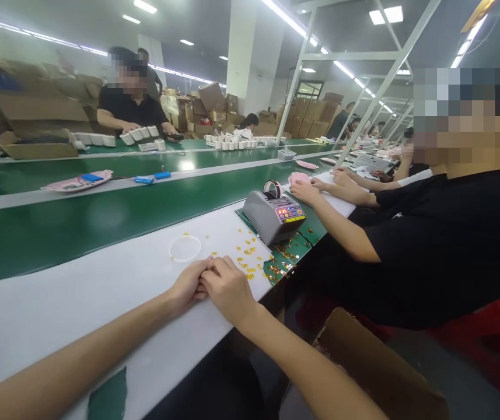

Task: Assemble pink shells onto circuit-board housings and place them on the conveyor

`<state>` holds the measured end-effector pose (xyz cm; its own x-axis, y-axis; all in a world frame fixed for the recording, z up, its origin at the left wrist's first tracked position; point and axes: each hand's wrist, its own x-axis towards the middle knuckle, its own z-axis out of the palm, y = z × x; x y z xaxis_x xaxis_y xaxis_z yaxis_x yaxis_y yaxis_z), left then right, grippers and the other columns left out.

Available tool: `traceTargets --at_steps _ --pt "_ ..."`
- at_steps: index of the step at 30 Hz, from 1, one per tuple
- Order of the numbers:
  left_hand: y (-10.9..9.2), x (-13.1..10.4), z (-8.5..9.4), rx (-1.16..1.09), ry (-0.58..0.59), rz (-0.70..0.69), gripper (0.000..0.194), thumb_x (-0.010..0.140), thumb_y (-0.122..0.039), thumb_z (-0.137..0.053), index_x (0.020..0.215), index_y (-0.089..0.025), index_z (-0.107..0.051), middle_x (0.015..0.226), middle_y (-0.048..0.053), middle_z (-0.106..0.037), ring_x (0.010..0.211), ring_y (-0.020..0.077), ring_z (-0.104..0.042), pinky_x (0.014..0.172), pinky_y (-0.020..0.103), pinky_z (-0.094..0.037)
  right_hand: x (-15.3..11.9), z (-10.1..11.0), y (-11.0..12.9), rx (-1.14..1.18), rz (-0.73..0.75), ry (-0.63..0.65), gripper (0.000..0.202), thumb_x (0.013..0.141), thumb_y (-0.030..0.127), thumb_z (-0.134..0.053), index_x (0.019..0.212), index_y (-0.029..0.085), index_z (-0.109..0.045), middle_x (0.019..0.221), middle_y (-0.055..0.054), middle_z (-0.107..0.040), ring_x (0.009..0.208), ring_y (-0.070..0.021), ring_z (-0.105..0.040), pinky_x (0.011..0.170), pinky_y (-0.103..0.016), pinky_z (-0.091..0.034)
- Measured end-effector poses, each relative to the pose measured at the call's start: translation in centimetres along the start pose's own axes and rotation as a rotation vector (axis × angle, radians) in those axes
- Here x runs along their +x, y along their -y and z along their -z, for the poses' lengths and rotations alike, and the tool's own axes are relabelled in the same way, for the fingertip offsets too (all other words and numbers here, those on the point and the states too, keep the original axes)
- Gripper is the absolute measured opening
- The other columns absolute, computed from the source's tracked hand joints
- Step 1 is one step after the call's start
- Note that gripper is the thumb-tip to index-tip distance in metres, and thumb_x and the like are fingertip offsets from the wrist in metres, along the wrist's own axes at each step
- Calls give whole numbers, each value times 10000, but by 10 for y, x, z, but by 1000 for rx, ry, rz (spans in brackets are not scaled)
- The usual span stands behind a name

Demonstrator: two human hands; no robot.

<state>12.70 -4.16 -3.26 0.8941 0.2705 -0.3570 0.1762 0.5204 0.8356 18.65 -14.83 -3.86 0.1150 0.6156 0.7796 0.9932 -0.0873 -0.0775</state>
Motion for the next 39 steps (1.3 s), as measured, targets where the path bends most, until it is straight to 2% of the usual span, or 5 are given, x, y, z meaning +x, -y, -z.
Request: traceTargets --at_steps 5,9,13,23,39 --pt "0 1 2 -68 -6 -41 454 952 -410 -391 592 -189 -224 517 -77 -157 419 44 -97 386 157 -68 -1 19 -40 198 -69 -66 160 881 169 -559 928 206 -707 963 -84 -675 822 -164 -635 679 -286 -547" --pt "-2 1 5 -91 83 -37 454 968 -370 -360 582 -185 -210 521 -70 -152 425 49 -89 376 153 -59 5 22 -107 97 -483 309 310 791 229 -663 1098 191 -688 985 -61 -654 771 -162 -640 704 -316 -549" --pt "-3 1 5 -102 109 -40 453 974 -351 -351 577 -181 -216 522 -68 -155 425 49 -95 370 146 -69 8 7 -140 94 -507 557 310 778 222 -693 1083 172 -718 999 -61 -651 803 -149 -646 784 -298 -520" --pt "-4 -3 4 -107 71 -31 456 989 -327 -331 573 -178 -217 518 -64 -174 417 48 -104 369 154 -65 19 2 -128 -10 -420 624 118 791 103 -634 783 167 -733 849 -58 -726 791 -177 -648 788 -285 -481" --pt "5 -1 11 -97 139 -113 455 941 -405 -416 594 -198 -207 559 -72 -166 432 47 -112 383 156 -77 42 18 -117 -217 -329 974 138 805 132 -583 802 197 -705 846 -42 -721 803 -184 -646 689 -254 -407"
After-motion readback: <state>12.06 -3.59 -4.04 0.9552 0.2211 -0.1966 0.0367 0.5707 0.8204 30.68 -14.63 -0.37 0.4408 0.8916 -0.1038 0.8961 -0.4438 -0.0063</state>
